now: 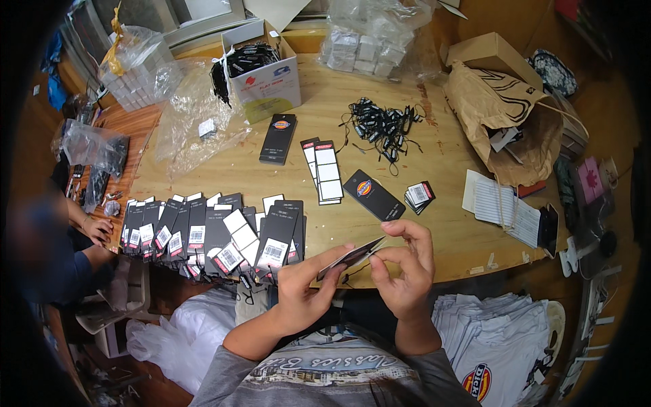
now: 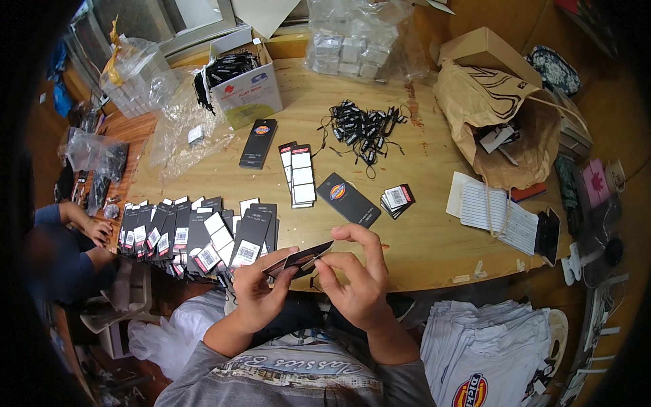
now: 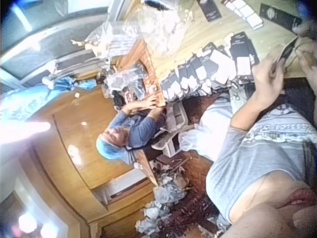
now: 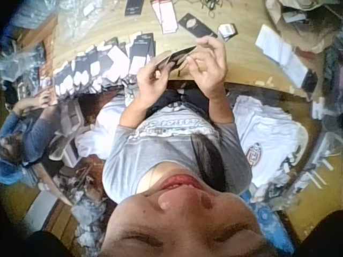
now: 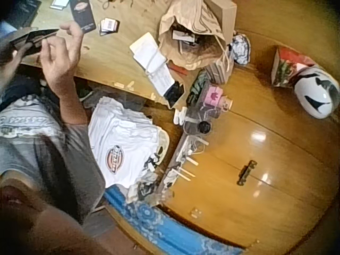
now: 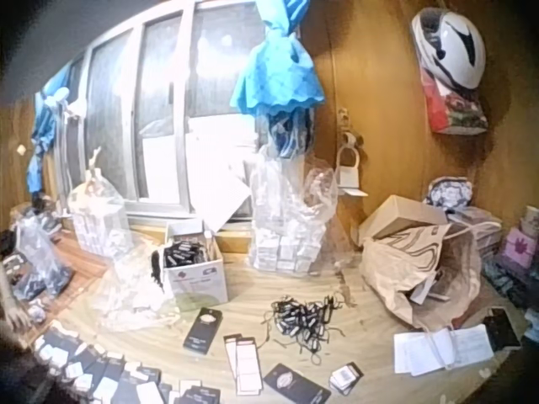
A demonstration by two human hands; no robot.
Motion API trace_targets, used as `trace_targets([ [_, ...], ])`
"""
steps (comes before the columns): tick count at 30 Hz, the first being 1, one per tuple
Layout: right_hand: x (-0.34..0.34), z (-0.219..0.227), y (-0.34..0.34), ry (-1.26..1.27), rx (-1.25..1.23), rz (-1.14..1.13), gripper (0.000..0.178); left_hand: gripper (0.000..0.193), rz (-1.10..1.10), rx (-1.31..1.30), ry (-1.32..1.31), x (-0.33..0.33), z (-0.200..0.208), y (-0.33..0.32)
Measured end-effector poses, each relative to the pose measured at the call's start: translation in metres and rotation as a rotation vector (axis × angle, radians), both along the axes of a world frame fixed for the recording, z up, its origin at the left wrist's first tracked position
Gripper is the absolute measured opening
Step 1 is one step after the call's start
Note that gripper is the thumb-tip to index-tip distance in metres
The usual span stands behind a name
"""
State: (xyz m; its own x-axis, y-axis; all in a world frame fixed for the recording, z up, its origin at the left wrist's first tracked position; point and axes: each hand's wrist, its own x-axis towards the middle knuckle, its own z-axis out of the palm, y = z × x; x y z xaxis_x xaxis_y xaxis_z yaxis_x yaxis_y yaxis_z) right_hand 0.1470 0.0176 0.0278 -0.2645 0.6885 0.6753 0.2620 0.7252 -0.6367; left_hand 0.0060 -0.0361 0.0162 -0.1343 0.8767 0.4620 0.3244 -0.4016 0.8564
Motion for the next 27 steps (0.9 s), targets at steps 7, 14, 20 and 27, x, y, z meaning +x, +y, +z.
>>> trace_targets([
  [7,0.0,0.002,-0.001,-0.003,-0.044,0.03,0.014,0.035,-0.004,0.079,0.103,0.0,0.003,0.001],
  [14,-0.004,-0.003,-0.003,0.077,-0.131,0.082,0.013,0.047,-0.008,0.215,0.3,-0.002,0.005,0.002],
  [20,-0.001,-0.001,-0.001,-0.015,-0.109,0.12,0.011,0.047,-0.015,0.08,0.21,-0.002,0.006,-0.001],
  [27,0.001,0.01,-0.003,-0.204,-0.063,0.038,0.01,0.041,0.019,0.211,0.314,-0.005,0.0,0.004],
])
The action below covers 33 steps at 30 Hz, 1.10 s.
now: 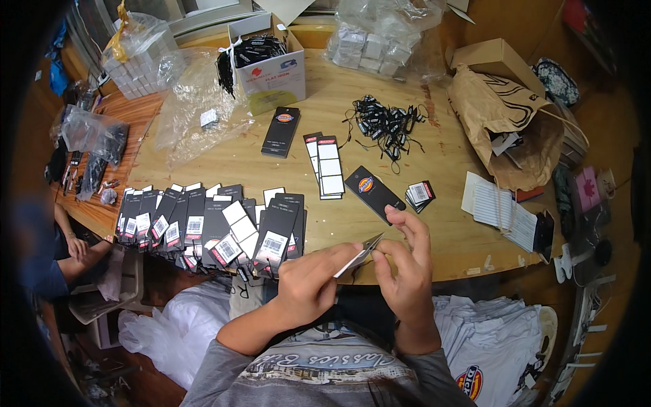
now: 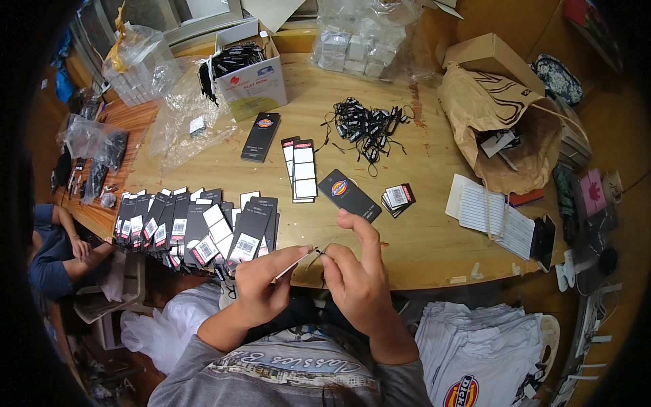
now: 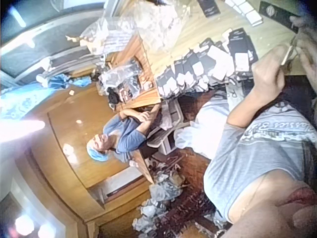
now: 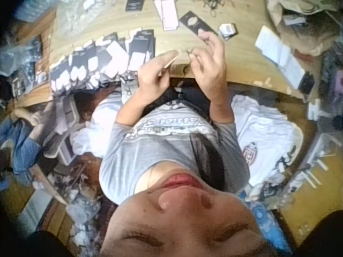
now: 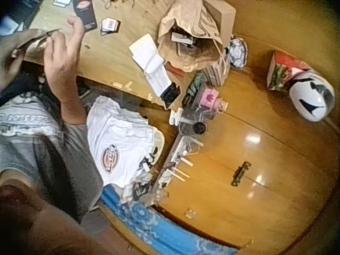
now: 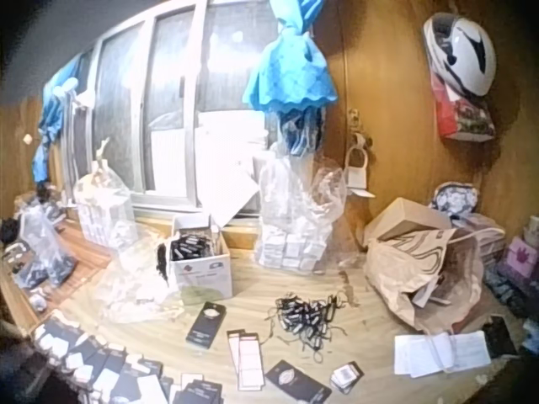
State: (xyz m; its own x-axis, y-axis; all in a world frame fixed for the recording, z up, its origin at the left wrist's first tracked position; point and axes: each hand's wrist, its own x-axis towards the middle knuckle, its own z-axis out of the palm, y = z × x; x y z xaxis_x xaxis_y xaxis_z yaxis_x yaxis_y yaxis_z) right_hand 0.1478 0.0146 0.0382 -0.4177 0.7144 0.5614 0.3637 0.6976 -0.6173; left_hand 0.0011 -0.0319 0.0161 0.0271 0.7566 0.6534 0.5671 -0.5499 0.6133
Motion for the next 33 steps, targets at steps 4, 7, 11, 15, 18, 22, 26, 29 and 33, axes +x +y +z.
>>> trace_targets([
  [4,-0.002,-0.003,-0.001,0.065,-0.015,0.012,0.01,0.041,0.017,-0.021,-0.029,0.003,0.003,0.0],
  [7,-0.006,-0.005,-0.002,0.137,-0.005,0.011,0.01,0.044,0.017,-0.176,-0.148,0.006,0.003,-0.008],
  [11,-0.007,-0.006,0.0,0.138,0.029,0.001,0.01,0.045,0.003,-0.035,0.014,0.004,0.003,-0.003],
  [15,-0.004,-0.012,0.003,0.249,-0.077,0.059,0.009,0.045,-0.052,0.011,0.063,0.0,0.005,0.001],
  [18,-0.004,-0.024,0.005,0.433,-0.215,0.12,0.009,0.039,-0.135,-0.153,-0.004,-0.002,0.01,-0.001],
  [22,-0.001,-0.023,0.004,0.335,-0.025,0.072,0.011,0.026,-0.043,-0.12,-0.251,-0.001,0.012,0.009],
  [26,-0.003,-0.016,-0.001,0.177,0.215,-0.011,0.016,0.018,0.048,-0.296,-0.527,0.002,0.012,0.003],
  [29,-0.006,-0.013,-0.003,0.134,0.269,-0.085,0.017,0.019,-0.002,-0.233,-0.492,0.003,0.011,0.001],
  [33,-0.007,-0.011,-0.005,0.093,0.296,-0.137,0.016,0.018,-0.016,-0.13,-0.442,0.006,0.009,0.001],
])
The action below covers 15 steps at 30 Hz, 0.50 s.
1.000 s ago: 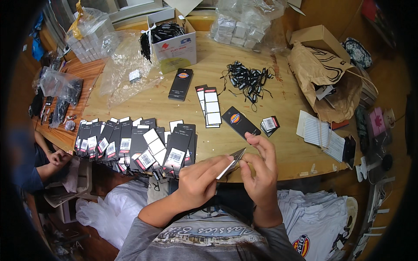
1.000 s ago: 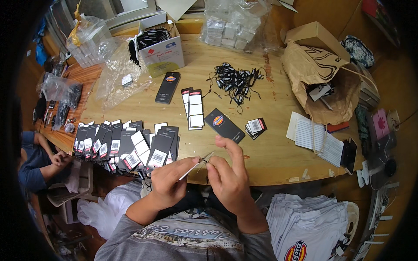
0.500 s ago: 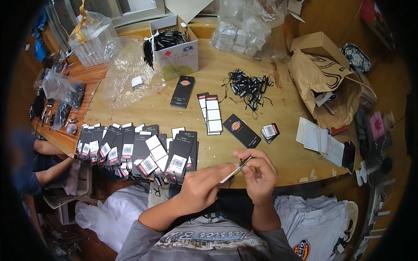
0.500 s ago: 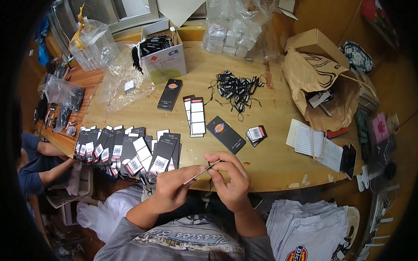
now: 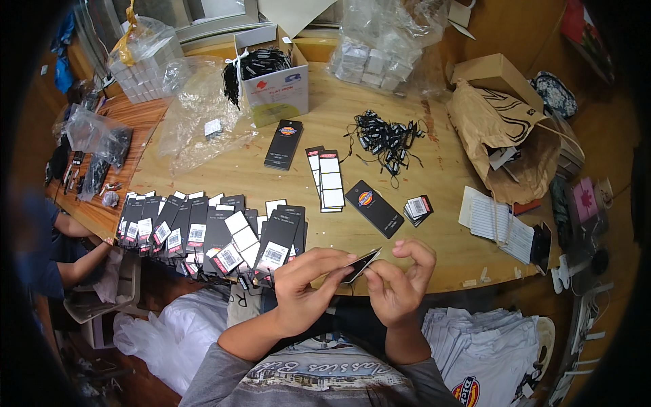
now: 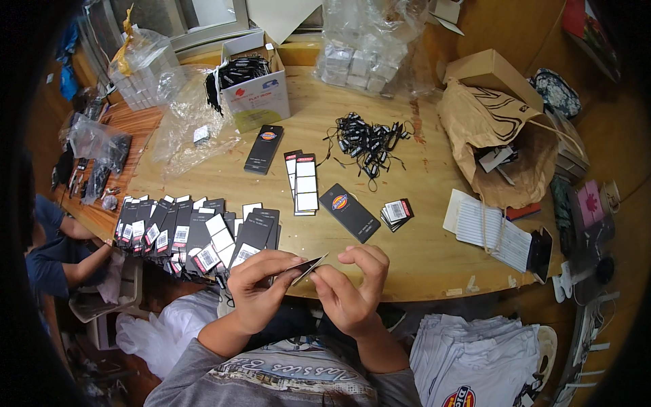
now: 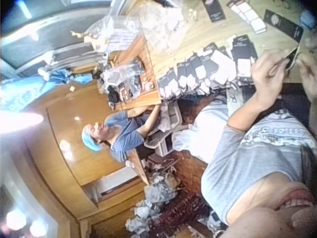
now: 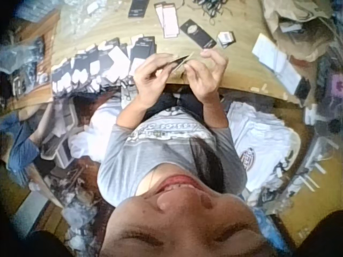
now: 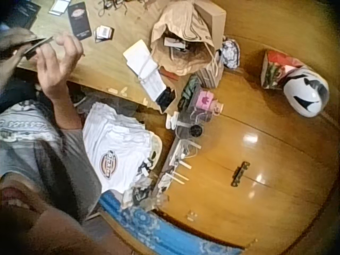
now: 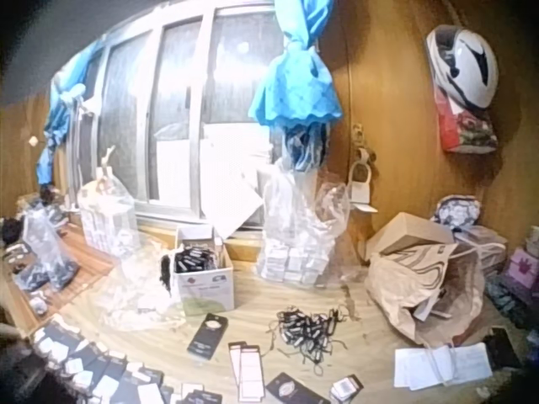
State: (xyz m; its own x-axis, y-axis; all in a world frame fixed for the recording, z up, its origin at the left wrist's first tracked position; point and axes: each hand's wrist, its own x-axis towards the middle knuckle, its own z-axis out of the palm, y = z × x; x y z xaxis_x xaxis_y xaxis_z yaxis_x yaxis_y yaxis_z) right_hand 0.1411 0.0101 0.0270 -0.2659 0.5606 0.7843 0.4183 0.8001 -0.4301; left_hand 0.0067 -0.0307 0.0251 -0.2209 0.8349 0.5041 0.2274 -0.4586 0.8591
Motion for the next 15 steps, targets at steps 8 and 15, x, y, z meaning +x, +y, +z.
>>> trace_targets([
  [8,0.0,-0.002,0.0,-0.009,-0.002,-0.007,0.015,0.026,0.011,0.174,0.319,-0.004,0.004,0.001],
  [15,0.0,-0.005,0.002,0.056,-0.083,0.084,0.016,0.022,-0.161,0.108,0.352,-0.015,0.009,0.006],
])
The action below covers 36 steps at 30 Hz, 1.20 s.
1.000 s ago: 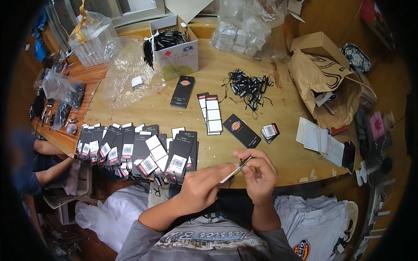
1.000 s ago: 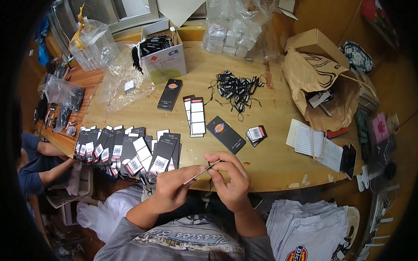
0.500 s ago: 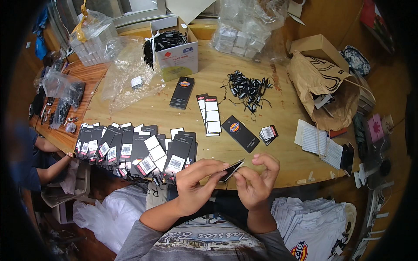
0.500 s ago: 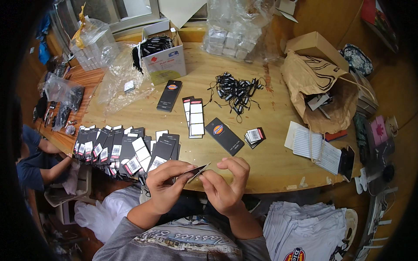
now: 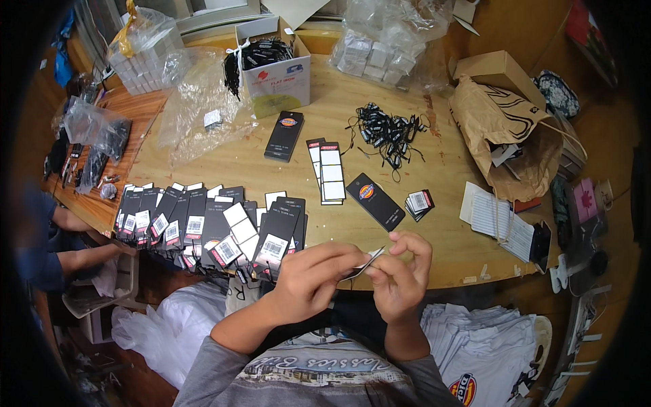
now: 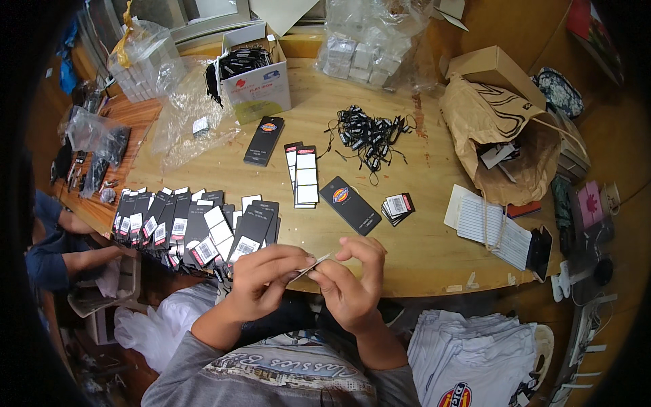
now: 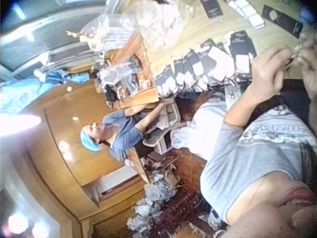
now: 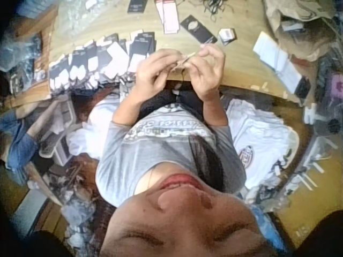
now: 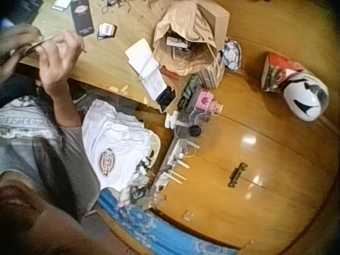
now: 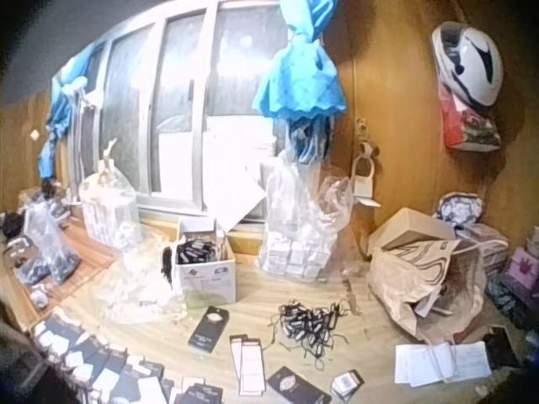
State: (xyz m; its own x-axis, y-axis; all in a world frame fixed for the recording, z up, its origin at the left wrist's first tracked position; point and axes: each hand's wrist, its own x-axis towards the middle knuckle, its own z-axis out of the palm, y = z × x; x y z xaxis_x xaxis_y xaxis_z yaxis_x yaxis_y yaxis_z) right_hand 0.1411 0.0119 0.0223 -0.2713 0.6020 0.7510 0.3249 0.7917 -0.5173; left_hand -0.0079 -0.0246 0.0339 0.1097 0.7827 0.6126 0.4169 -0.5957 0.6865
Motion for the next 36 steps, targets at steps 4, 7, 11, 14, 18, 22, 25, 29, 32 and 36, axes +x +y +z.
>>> trace_targets([
  [4,-0.002,-0.002,0.005,0.05,-0.017,0.062,0.017,0.018,-0.162,-0.338,-0.44,-0.004,0.0,0.003],
  [7,-0.005,0.0,0.005,0.024,0.002,0.075,0.016,0.011,-0.236,-0.526,-0.73,-0.005,-0.003,0.005],
  [11,-0.004,-0.001,0.004,-0.002,-0.018,0.089,0.015,0.012,-0.203,-0.443,-0.668,-0.004,-0.011,0.009],
  [14,-0.004,-0.002,0.003,-0.012,-0.072,0.087,0.015,0.009,-0.149,-0.399,-0.68,0.003,-0.017,0.005],
  [18,-0.004,0.003,0.006,-0.044,-0.218,0.143,0.014,0.004,-0.073,-0.345,-0.639,0.008,-0.022,0.003],
  [22,0.003,0.004,0.011,-0.054,-0.497,0.442,0.011,0.002,-0.062,-0.308,-0.759,0.003,-0.013,0.004],
  [25,0.015,-0.007,0.011,0.042,-0.695,0.562,0.011,0.006,-0.096,-0.206,-0.893,-0.012,-0.012,0.009],
  [29,0.023,-0.012,0.004,0.406,-1.05,0.618,0.007,0.019,-0.257,-0.236,-1.024,-0.014,-0.004,0.006],
  [32,0.03,-0.015,0.007,0.506,-1.106,0.715,0.009,0.021,-0.324,-0.309,-1.086,-0.013,0.003,0.001],
  [36,0.03,-0.012,0.009,0.655,-1.064,0.705,0.014,0.014,-0.256,-0.33,-1.034,-0.01,0.002,0.001],
])
